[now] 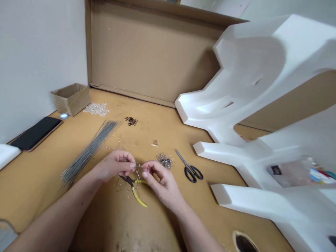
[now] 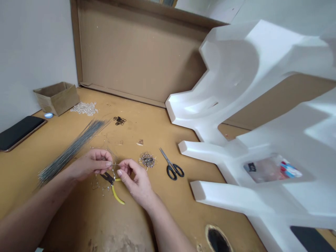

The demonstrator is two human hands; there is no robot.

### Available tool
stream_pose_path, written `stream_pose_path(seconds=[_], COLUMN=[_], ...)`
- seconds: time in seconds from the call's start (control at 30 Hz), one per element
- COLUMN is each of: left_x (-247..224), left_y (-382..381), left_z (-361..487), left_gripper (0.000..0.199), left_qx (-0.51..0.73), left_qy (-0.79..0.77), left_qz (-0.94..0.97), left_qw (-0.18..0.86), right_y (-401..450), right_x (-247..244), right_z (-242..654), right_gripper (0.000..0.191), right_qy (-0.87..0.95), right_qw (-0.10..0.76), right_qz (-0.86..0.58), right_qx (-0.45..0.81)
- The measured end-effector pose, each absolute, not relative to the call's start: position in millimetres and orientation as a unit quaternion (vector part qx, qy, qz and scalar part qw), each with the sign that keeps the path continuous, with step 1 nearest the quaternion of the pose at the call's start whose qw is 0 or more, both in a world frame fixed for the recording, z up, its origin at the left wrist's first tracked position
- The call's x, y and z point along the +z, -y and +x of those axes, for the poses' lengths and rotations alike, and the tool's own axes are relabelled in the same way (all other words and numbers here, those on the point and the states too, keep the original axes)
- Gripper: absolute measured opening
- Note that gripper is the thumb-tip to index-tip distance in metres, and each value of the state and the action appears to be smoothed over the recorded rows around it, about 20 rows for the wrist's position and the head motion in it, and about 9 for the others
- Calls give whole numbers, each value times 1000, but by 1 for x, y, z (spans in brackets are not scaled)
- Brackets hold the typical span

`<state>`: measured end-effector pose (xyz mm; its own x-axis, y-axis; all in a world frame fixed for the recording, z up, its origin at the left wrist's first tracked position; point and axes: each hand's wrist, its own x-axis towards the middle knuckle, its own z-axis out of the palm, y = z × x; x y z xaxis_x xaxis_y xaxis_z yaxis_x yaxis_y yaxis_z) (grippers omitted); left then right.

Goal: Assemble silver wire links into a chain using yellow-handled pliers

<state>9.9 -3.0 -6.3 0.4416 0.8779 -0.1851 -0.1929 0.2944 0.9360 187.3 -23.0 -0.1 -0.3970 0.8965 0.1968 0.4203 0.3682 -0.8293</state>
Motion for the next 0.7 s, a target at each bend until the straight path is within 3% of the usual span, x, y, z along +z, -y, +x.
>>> stream_pose_path(seconds=[0.7], left_x=[-4], left_y=[6], left_z=[11], left_gripper=[23], left_qx=[332], left_qy=[-346], left_qz=[486], left_qw=[730], right_y=[27], right_x=[-9], right_z=[184], right_gripper=[16], right_qy=[853], right_qw=[353], right_qz=[-354], right_qx=[150])
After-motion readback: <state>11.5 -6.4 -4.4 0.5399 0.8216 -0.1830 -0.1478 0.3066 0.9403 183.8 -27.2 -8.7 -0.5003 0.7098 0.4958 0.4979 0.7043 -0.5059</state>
